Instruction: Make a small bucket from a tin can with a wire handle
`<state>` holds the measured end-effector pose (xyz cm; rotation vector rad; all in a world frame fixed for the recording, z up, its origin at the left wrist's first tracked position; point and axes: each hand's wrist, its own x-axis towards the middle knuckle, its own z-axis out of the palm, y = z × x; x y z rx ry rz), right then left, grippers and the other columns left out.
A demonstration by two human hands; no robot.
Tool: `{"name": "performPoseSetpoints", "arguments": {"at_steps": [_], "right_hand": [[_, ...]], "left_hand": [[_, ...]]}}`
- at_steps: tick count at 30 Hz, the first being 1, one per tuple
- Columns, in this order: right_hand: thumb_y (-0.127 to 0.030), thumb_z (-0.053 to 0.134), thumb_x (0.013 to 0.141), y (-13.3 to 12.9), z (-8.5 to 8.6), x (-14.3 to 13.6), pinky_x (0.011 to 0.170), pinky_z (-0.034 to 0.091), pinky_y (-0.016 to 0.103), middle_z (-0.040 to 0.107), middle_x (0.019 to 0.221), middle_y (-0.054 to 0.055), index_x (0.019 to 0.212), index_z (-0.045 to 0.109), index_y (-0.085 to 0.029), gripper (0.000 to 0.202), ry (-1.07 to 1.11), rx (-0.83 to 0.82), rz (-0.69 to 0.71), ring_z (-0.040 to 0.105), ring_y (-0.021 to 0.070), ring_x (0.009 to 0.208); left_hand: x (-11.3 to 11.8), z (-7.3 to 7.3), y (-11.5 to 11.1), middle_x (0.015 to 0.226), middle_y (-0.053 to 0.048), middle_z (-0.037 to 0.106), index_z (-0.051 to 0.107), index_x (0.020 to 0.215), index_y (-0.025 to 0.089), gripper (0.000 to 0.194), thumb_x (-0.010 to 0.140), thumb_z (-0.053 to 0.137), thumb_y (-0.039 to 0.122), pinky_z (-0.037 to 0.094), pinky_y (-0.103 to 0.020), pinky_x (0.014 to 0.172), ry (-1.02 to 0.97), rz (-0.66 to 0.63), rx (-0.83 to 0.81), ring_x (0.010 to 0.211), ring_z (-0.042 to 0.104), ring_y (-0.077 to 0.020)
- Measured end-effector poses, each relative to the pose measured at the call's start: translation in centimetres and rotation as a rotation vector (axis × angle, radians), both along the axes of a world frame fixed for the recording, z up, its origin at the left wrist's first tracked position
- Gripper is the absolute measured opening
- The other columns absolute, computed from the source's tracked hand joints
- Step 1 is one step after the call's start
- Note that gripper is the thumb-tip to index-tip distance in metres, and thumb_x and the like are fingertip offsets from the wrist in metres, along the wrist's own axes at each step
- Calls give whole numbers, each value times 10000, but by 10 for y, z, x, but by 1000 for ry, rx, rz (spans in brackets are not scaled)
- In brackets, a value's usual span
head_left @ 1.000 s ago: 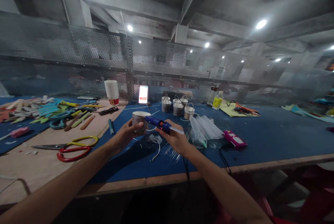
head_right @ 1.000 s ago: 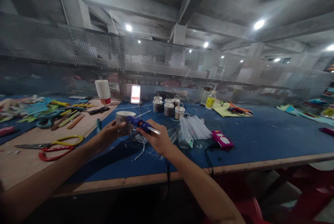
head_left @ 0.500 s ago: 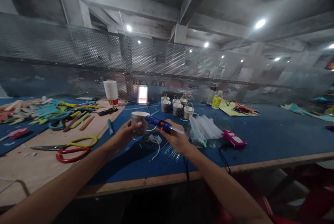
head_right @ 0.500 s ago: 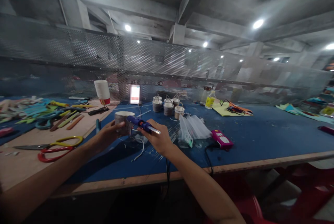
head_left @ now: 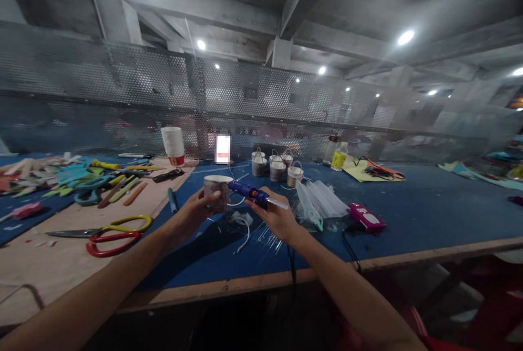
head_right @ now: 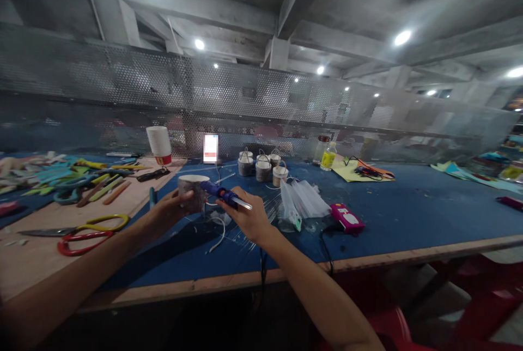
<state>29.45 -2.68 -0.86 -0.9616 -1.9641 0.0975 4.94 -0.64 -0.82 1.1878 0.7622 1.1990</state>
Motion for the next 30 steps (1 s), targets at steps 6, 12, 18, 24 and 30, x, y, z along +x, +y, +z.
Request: {"name": "performPoseSetpoints", "arguments": {"at_steps": [6,12,18,24,30], "right_hand": [[-546,553,977,-1,3,1,581,339,251,625,759,3,903,575,-211,343,-23,12,-30,563,158,615],[-545,561,972,-1,5,1,577,343,253,595,735,-6,865,549,-220,342,-2,-8,-28,539,151,600],[-558,525,981,-1,5,2,568,358,251,573,707,-12,848,521,-229,355,3,-23,-23,524,153,591],[-557,536,978,2,3,2,580,369,254,586,717,-8,856,523,-228,351,-8,-3,-38,557,161,613],[-549,534,983,2,3,3,588,367,255,589,724,-7,848,527,-224,352,-9,-17,-47,544,155,605]], "left_hand": [[0,1,-1,1073,-97,742,721,1125,196,423,760,818,386,539,-382,841,-6,13,-14,969,676,-257],[-2,-2,2,1106,-90,742,728,1148,215,440,759,815,402,540,-381,849,-3,4,-12,992,675,-259],[-5,-3,3,1166,-90,733,712,1208,234,424,820,768,394,535,-361,859,-3,-18,-2,1035,665,-255],[-4,0,-1,1181,-88,729,711,1199,234,412,824,756,398,526,-372,882,0,-15,-6,1049,662,-261],[-3,3,-2,1187,-90,733,720,1198,245,403,829,746,404,512,-400,919,-5,-30,-15,1086,647,-283]]}}
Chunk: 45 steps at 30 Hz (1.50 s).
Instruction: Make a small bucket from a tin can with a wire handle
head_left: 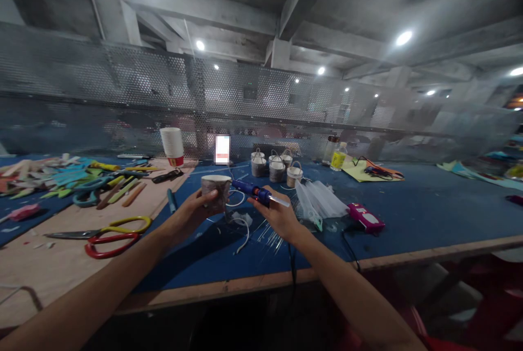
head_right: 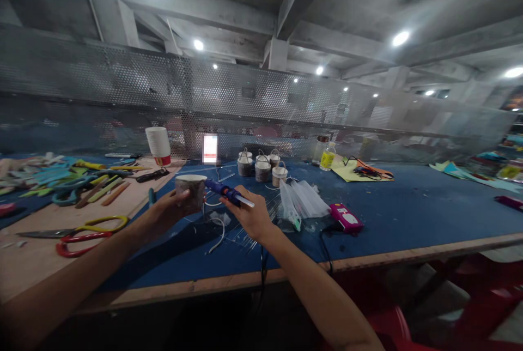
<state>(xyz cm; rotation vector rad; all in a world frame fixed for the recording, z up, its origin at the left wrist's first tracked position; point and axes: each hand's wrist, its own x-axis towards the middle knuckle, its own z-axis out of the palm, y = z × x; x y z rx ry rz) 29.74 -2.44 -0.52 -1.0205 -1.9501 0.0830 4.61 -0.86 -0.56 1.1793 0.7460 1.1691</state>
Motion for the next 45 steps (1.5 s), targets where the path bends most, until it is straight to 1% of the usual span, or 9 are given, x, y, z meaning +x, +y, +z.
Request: {"name": "performPoseSetpoints", "arguments": {"at_steps": [16,21,26,32,36,38,40,43,45], "right_hand": [[-554,537,978,2,0,2,566,346,252,613,727,-1,885,579,-219,351,-43,-38,-37,548,164,591],[-517,509,1004,5,-1,6,646,400,266,698,922,30,1025,603,-228,305,-143,-74,-215,654,199,751],[-344,474,1018,16,-10,9,839,467,363,642,1175,169,1268,516,-131,331,-403,-89,-463,662,274,993],[-233,483,985,30,-38,10,891,460,439,624,1143,209,1166,565,-95,242,-619,-187,-609,641,314,1025],[-282,560,968,31,-39,15,929,443,477,627,1166,220,1178,594,-91,285,-638,-204,-608,616,338,1098],[-301,602,953,30,-29,13,966,431,503,620,1221,211,1224,594,-112,330,-560,-156,-581,593,345,1157],[-305,605,958,30,-16,4,1001,434,479,637,1242,173,1243,596,-149,325,-390,-165,-435,604,305,1173],[-358,619,956,31,-2,-20,960,498,361,707,1167,109,1211,595,-170,318,-13,-405,21,677,209,1079],[-402,692,897,33,1,-40,909,532,339,722,1154,113,1234,566,-154,437,180,-537,227,696,209,1055]], "left_hand": [[1,6,-4,1175,-88,745,732,1166,214,360,844,732,375,537,-368,904,-40,-14,-41,1064,669,-257],[0,5,-3,1097,-97,770,711,1176,189,400,820,761,366,544,-385,894,-50,38,-44,1025,698,-269],[-3,3,-2,1107,-83,771,692,1220,184,408,844,736,336,547,-398,915,-106,62,-78,1032,695,-266],[-1,3,-3,1115,-75,765,711,1184,213,367,843,735,346,566,-378,880,-103,34,-32,1032,700,-255],[2,4,-5,1188,-78,743,708,1181,225,400,803,790,329,556,-347,880,-64,53,20,1046,698,-244],[2,3,-4,1226,-83,730,705,1191,233,432,785,809,341,550,-351,887,-53,60,28,1057,694,-247],[2,2,-2,1253,-85,719,701,1203,237,459,776,817,361,545,-354,893,-34,62,34,1071,686,-247],[2,1,-2,1247,-89,720,692,1205,226,479,768,828,367,533,-352,919,-17,68,64,1095,680,-249],[3,1,-3,1238,-92,721,681,1209,215,478,775,827,354,518,-360,956,-24,62,97,1117,676,-253]]}}
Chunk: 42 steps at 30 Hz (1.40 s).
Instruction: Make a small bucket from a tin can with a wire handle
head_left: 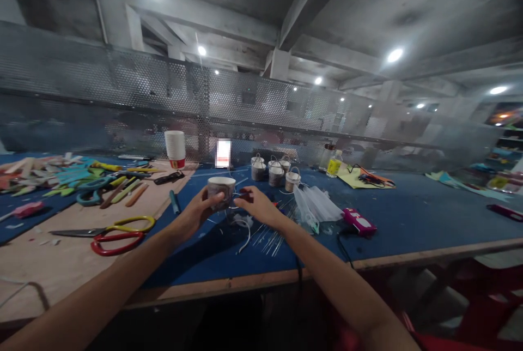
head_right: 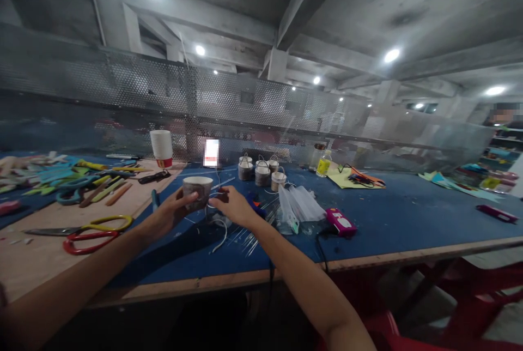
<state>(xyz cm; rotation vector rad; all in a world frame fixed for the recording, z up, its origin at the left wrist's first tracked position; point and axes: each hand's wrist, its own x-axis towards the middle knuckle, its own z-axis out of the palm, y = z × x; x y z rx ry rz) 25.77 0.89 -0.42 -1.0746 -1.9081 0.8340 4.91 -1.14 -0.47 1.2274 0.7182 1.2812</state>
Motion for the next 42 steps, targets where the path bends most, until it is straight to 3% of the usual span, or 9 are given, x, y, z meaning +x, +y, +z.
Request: {"name": "performPoseSetpoints", "arguments": {"at_steps": [3,8,10,15,20,27,35,42], "right_hand": [[-352,768,814,4,-2,-20,837,554,335,749,1061,97,1150,598,-149,428,127,-68,25,718,223,984],[-172,661,812,6,-1,-18,794,553,312,725,757,6,917,646,-174,105,252,-62,-6,716,179,779],[-219,655,820,5,1,-14,803,549,306,721,782,7,875,648,-180,68,286,-23,1,699,168,782],[-397,739,773,4,-3,-17,831,532,299,709,918,35,924,636,-180,284,323,67,22,665,166,855],[-363,700,787,2,-2,-18,832,523,312,693,874,22,869,634,-183,208,315,143,-35,660,173,836],[-366,688,804,-4,8,-13,765,525,301,680,732,-1,841,609,-190,197,432,29,-12,685,176,734],[-371,693,812,-4,9,-12,753,505,286,663,764,-9,836,625,-176,208,501,16,-12,682,157,713],[-361,673,834,-5,9,-12,746,495,281,691,763,-4,834,616,-182,188,484,47,-14,677,151,704]], "left_hand": [[0,0,0,1217,-89,725,675,1190,205,454,784,825,342,509,-366,969,-3,16,19,1112,677,-247],[-1,0,2,1146,-81,747,695,1147,189,474,734,861,354,520,-348,923,-8,74,-34,1032,699,-236],[0,0,2,1155,-87,747,696,1156,188,486,730,862,353,522,-356,925,-19,64,-39,1036,698,-242],[2,-1,2,1183,-85,732,691,1161,193,441,768,831,335,515,-361,941,12,47,-29,1070,682,-238],[4,-1,-1,1168,-85,739,696,1144,196,431,758,832,334,514,-367,936,33,55,-44,1068,682,-247],[5,4,-5,1199,-109,752,702,1187,196,441,796,797,373,510,-368,939,36,-30,-60,1127,680,-282],[6,8,-10,1240,-97,748,675,1246,209,417,861,733,359,502,-373,980,27,-106,-52,1163,681,-284],[6,10,-11,1182,-114,774,726,1161,191,332,866,719,341,510,-376,961,19,-133,-63,1094,712,-294]]}}
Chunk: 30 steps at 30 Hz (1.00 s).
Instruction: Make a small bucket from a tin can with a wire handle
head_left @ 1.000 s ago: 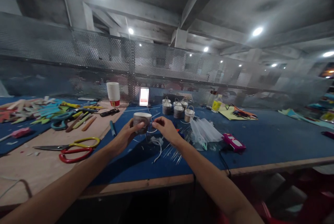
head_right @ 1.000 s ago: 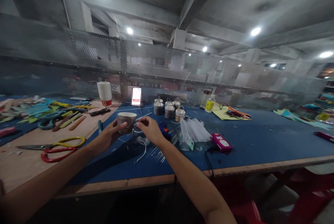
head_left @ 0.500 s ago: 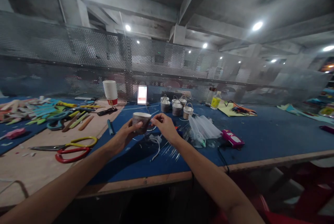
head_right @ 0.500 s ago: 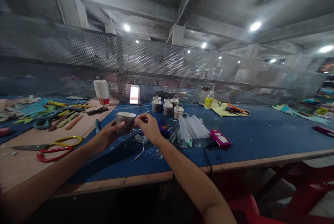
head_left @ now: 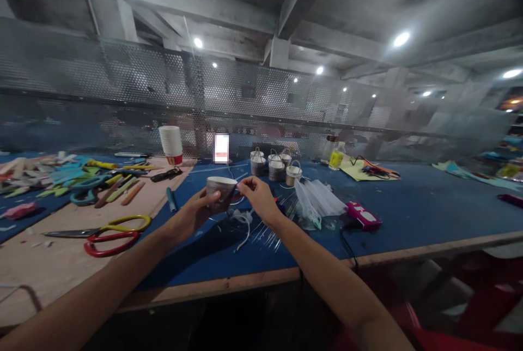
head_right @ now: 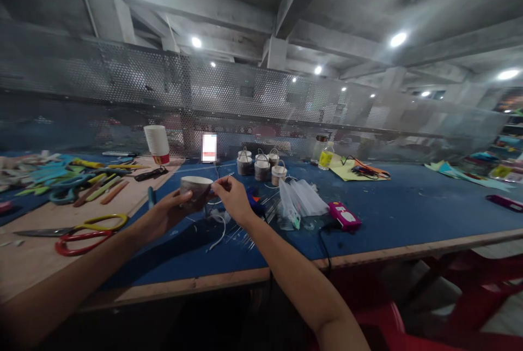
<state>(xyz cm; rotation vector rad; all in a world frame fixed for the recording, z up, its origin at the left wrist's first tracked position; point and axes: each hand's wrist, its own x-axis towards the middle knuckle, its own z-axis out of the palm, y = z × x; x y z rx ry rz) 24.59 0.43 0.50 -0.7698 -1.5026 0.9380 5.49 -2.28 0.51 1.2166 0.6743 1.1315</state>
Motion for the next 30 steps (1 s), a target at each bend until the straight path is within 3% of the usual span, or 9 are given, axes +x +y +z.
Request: {"name": "performPoseSetpoints", "arguments": {"at_steps": [8,15,20,30], "right_hand": [[-348,649,857,-1,0,0,779,492,295,696,742,-1,854,604,-178,176,-24,2,-17,695,160,706],[-378,651,869,2,-2,3,806,482,305,706,745,9,864,613,-180,203,-33,32,-24,692,172,742],[-386,656,867,2,-2,2,802,481,307,702,757,3,858,610,-187,205,-21,9,-4,689,163,711],[-366,663,851,6,-5,1,782,483,297,670,722,-26,856,591,-189,192,72,-66,85,699,152,636]], "left_hand": [[-4,-1,0,1196,-111,769,735,1180,171,304,901,663,269,548,-326,872,-72,-53,-32,1039,724,-260],[-9,-5,5,1204,-122,765,739,1190,171,325,905,655,304,546,-333,876,-117,-136,-78,1070,711,-269],[-12,-7,7,1199,-97,771,746,1194,202,338,895,650,325,534,-349,897,-120,-141,-119,1112,693,-295],[-15,0,2,1110,-158,789,746,1159,104,332,881,676,271,576,-370,863,-188,-111,-239,992,735,-280]]}}
